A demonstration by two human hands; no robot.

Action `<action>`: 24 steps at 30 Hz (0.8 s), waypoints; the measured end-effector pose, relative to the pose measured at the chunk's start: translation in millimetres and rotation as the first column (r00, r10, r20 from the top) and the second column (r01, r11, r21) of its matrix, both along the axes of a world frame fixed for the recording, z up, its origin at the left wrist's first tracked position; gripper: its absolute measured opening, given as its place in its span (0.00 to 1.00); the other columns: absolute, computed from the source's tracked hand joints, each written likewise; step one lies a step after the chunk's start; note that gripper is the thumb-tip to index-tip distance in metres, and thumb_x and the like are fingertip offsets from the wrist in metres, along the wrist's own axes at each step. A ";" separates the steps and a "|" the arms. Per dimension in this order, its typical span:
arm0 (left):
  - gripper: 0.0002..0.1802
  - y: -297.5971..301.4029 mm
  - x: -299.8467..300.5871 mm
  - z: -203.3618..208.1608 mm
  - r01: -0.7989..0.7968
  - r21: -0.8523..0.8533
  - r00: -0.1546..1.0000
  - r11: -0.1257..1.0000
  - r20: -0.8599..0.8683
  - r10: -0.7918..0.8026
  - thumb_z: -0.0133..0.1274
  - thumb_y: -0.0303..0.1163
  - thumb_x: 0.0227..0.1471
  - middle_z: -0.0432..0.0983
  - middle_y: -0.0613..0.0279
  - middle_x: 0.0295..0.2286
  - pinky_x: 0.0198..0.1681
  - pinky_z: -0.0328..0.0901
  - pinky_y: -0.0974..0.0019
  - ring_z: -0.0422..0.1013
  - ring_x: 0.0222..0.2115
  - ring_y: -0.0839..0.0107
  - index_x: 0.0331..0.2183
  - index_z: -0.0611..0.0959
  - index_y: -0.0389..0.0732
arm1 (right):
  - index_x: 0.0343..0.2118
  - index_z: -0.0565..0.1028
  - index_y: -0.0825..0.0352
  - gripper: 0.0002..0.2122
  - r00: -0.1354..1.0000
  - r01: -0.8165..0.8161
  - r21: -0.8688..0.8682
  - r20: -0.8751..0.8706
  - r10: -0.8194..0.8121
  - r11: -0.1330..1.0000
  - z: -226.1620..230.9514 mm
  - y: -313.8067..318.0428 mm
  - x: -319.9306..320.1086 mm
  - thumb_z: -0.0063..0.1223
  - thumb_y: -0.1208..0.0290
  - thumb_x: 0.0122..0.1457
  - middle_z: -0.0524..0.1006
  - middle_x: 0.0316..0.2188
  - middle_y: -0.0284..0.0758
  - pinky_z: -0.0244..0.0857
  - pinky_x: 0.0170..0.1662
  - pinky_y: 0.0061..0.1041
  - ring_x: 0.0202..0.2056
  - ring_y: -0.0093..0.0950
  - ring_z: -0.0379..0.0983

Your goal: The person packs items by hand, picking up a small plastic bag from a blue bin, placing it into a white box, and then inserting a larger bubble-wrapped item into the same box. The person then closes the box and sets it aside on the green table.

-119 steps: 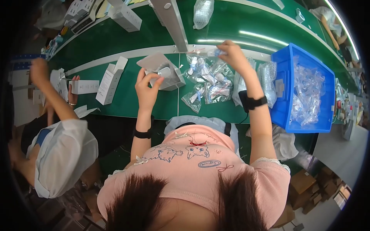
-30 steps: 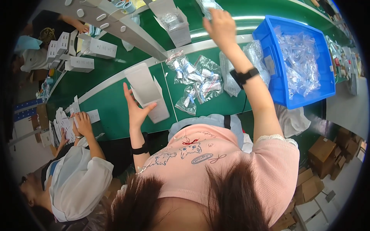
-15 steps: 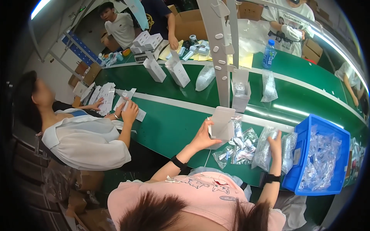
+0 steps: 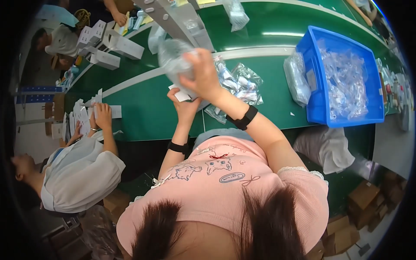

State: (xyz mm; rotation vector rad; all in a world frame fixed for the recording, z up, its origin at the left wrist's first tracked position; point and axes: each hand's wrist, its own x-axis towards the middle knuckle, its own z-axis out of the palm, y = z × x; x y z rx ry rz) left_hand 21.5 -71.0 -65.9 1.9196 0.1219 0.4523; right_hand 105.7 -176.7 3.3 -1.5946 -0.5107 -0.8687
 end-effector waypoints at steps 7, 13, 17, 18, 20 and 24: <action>0.45 20.4 -9.6 -3.7 -0.159 -0.013 0.984 0.987 0.079 0.160 0.69 0.31 0.25 0.57 0.51 0.40 0.42 0.60 0.61 0.60 0.42 0.59 0.39 0.53 0.41 | 0.43 0.70 0.59 0.23 0.936 -0.319 -0.626 -0.088 0.342 0.712 -0.5 -32.3 -24.8 0.60 0.70 0.39 0.64 0.43 0.39 0.55 0.49 0.37 0.47 0.41 0.58; 0.42 22.1 -9.6 10.9 -0.060 -0.177 0.927 0.982 0.356 0.121 0.68 0.30 0.27 0.52 0.44 0.47 0.49 0.55 0.60 0.56 0.47 0.58 0.39 0.54 0.42 | 0.40 0.71 0.63 0.20 0.900 -0.131 -0.683 -0.386 -0.202 0.719 -73.7 -104.4 -7.4 0.58 0.69 0.40 0.67 0.41 0.38 0.60 0.44 0.34 0.43 0.39 0.62; 0.42 25.9 -19.5 -6.5 -0.057 -0.029 0.987 0.998 0.151 0.061 0.67 0.30 0.29 0.50 0.43 0.50 0.51 0.53 0.60 0.55 0.49 0.58 0.40 0.54 0.43 | 0.34 0.72 0.66 0.16 0.789 -0.273 -0.897 -0.416 -0.452 0.349 -107.2 -127.3 -17.2 0.57 0.70 0.40 0.69 0.35 0.39 0.61 0.40 0.32 0.39 0.38 0.64; 0.42 26.6 -17.2 -5.3 -0.063 -0.032 0.986 0.997 0.154 0.068 0.67 0.30 0.29 0.50 0.43 0.50 0.51 0.53 0.60 0.55 0.49 0.58 0.40 0.54 0.43 | 0.34 0.72 0.66 0.16 0.793 -0.273 -0.898 -0.412 -0.449 0.344 -111.9 -132.2 -14.6 0.57 0.70 0.40 0.69 0.35 0.39 0.61 0.40 0.32 0.39 0.38 0.64; 0.40 30.1 -13.4 5.5 0.024 -0.081 0.974 0.996 0.228 -0.005 0.66 0.29 0.30 0.51 0.46 0.50 0.51 0.53 0.60 0.55 0.49 0.59 0.43 0.58 0.44 | 0.31 0.71 0.68 0.14 0.786 -0.290 -0.825 -0.495 -0.370 0.486 -118.7 -139.2 -10.4 0.57 0.70 0.40 0.71 0.30 0.39 0.63 0.37 0.30 0.35 0.37 0.67; 0.29 34.9 -9.4 43.7 -0.020 0.176 0.990 0.984 0.140 -0.005 0.64 0.30 0.31 0.56 0.49 0.48 0.47 0.56 0.62 0.58 0.47 0.59 0.38 0.69 0.42 | 0.29 0.71 0.69 0.12 0.704 -0.296 -0.613 -0.658 -0.266 0.733 -94.1 -131.7 -3.1 0.57 0.72 0.39 0.71 0.23 0.39 0.64 0.32 0.28 0.28 0.36 0.69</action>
